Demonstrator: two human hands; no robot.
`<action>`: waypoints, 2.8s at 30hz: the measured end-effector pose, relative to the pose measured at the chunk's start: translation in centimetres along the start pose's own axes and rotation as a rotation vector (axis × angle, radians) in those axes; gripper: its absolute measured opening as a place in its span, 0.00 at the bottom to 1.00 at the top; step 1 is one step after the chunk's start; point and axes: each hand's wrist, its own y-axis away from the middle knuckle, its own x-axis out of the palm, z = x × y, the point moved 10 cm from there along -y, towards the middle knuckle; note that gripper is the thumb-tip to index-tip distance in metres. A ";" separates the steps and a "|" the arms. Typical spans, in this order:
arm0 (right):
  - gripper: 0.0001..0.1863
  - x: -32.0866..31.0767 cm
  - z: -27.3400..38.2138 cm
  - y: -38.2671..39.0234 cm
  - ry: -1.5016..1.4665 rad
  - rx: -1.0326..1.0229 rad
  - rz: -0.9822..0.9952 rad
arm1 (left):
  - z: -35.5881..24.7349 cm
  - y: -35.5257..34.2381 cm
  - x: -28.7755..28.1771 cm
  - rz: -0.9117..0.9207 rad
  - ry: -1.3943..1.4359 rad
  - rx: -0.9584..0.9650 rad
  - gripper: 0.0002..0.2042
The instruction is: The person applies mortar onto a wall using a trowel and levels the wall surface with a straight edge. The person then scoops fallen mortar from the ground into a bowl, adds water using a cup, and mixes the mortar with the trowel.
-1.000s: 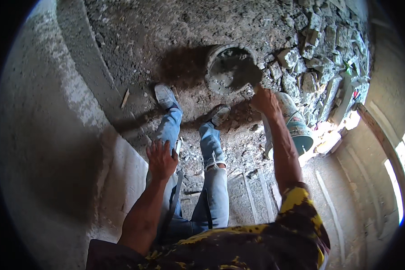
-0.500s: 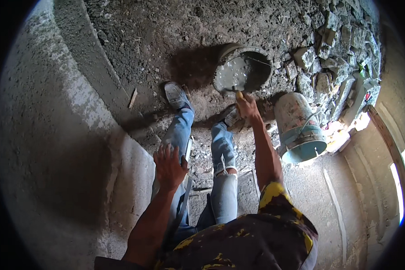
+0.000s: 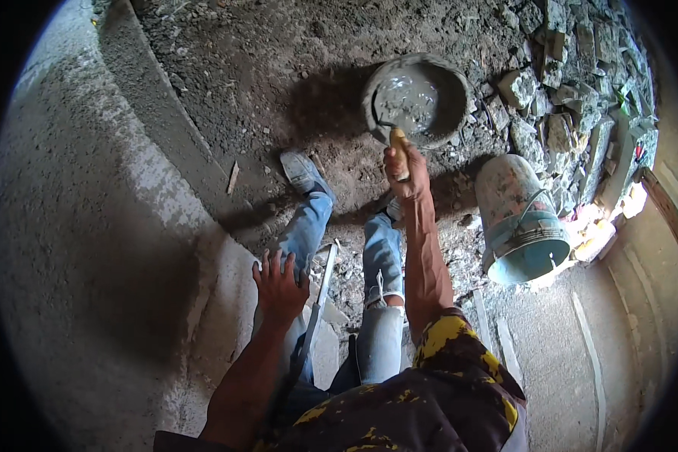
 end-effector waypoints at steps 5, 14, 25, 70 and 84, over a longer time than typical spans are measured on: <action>0.14 5.1 2.7 2.0 -0.434 0.127 0.309 | -0.8 0.9 -0.2 -0.040 0.024 0.011 0.20; 0.14 4.1 11.8 11.9 1.133 -0.109 -0.423 | 0.9 2.4 0.2 -0.042 -0.018 -0.049 0.20; 0.17 -1.2 17.4 -0.5 2.514 -0.426 -0.495 | 0.4 1.3 -0.3 -0.049 0.033 0.039 0.20; 0.17 5.5 15.8 0.0 2.806 -0.309 0.008 | -0.7 -0.1 -0.2 0.018 0.054 0.017 0.20; 0.07 -0.4 14.2 -5.2 3.252 -0.245 0.378 | 3.8 3.5 2.2 0.039 0.053 -0.088 0.25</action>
